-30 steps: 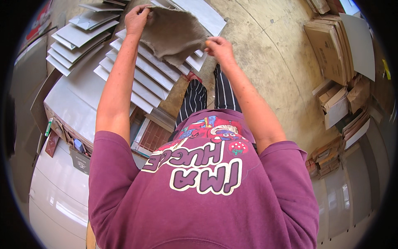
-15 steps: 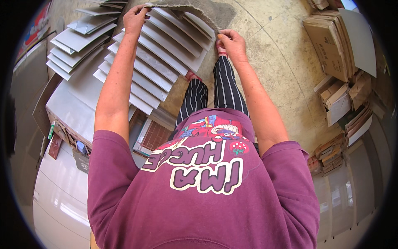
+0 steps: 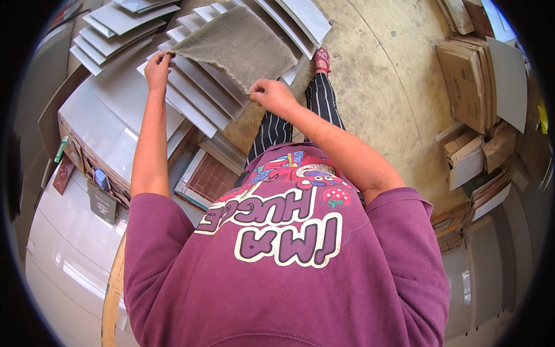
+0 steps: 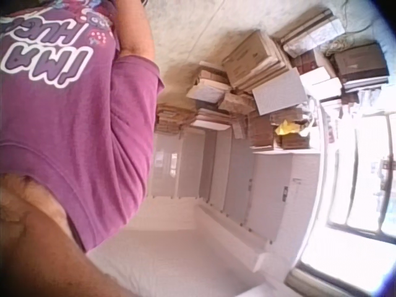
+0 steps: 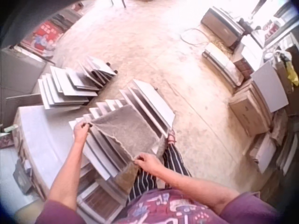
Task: The person holds a fabric sample by hand, turns it over, and places it on top of a tile in a display rack.
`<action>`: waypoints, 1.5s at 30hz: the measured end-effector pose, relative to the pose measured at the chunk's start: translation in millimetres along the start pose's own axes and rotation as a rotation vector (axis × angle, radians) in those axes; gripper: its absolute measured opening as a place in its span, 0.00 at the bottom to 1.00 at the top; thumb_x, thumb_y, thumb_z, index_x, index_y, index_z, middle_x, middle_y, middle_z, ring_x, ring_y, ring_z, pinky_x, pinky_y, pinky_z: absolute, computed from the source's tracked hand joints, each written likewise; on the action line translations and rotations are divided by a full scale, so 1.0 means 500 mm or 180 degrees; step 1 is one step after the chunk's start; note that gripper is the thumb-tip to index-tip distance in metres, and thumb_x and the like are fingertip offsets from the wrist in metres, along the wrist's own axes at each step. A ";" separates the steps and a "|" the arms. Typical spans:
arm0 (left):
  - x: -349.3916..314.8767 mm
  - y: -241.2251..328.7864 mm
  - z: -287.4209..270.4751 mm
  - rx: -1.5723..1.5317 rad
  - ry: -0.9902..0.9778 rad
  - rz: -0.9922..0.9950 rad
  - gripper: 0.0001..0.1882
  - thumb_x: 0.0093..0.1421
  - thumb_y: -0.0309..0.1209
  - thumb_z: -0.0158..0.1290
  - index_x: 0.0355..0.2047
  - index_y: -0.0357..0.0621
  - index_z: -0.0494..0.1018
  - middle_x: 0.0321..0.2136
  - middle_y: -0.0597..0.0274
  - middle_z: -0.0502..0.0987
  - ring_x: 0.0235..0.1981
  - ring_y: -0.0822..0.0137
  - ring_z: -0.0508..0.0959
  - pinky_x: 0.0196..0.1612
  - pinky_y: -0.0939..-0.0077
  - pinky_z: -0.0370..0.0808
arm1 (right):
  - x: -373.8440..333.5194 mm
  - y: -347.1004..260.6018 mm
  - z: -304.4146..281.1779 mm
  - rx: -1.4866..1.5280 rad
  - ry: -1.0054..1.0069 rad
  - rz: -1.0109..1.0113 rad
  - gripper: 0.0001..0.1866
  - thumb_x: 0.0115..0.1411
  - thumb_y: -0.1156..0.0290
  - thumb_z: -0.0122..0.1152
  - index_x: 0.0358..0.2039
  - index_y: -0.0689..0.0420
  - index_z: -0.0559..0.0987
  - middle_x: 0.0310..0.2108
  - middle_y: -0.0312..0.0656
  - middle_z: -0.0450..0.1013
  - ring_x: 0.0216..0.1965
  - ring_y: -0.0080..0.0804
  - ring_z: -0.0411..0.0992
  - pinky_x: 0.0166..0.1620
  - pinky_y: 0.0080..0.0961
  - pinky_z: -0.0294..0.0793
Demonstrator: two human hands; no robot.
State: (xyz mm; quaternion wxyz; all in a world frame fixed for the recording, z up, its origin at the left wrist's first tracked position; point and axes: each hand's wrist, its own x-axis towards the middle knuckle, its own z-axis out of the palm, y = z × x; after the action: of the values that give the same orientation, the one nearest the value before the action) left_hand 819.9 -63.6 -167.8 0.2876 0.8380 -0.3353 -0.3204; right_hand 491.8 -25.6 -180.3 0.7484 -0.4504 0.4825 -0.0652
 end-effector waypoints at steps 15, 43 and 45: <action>-0.245 -0.149 -0.436 -0.0179 0.1257 -0.0361 0.08 0.55 0.28 0.50 0.35 0.41 0.75 0.25 0.65 0.76 0.24 0.74 0.77 0.23 0.86 0.69 | -0.082 -0.153 0.290 -0.0326 -0.1562 -0.0347 0.09 0.47 0.65 0.59 0.29 0.54 0.77 0.24 0.39 0.75 0.27 0.28 0.73 0.34 0.24 0.70; -0.006 0.072 0.018 -0.0092 0.0210 0.0592 0.07 0.53 0.28 0.53 0.32 0.44 0.77 0.21 0.69 0.75 0.18 0.80 0.73 0.20 0.88 0.67 | 0.010 -0.040 0.099 0.1041 -0.0143 0.0353 0.09 0.51 0.72 0.57 0.32 0.62 0.75 0.23 0.36 0.72 0.21 0.21 0.71 0.24 0.17 0.70; 0.018 0.073 0.073 0.0013 0.0159 0.0634 0.07 0.52 0.28 0.53 0.32 0.43 0.77 0.21 0.69 0.75 0.17 0.79 0.73 0.20 0.88 0.67 | 0.024 -0.013 0.055 0.1000 0.0043 0.0390 0.08 0.51 0.72 0.57 0.32 0.62 0.74 0.23 0.37 0.72 0.21 0.21 0.72 0.24 0.17 0.70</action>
State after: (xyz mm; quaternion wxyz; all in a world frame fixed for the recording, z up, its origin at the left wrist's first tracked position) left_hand 784.6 -102.3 -168.4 0.3245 0.8089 -0.4103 -0.2685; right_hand 521.8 -18.9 -179.6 0.8089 -0.2972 0.4979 -0.0971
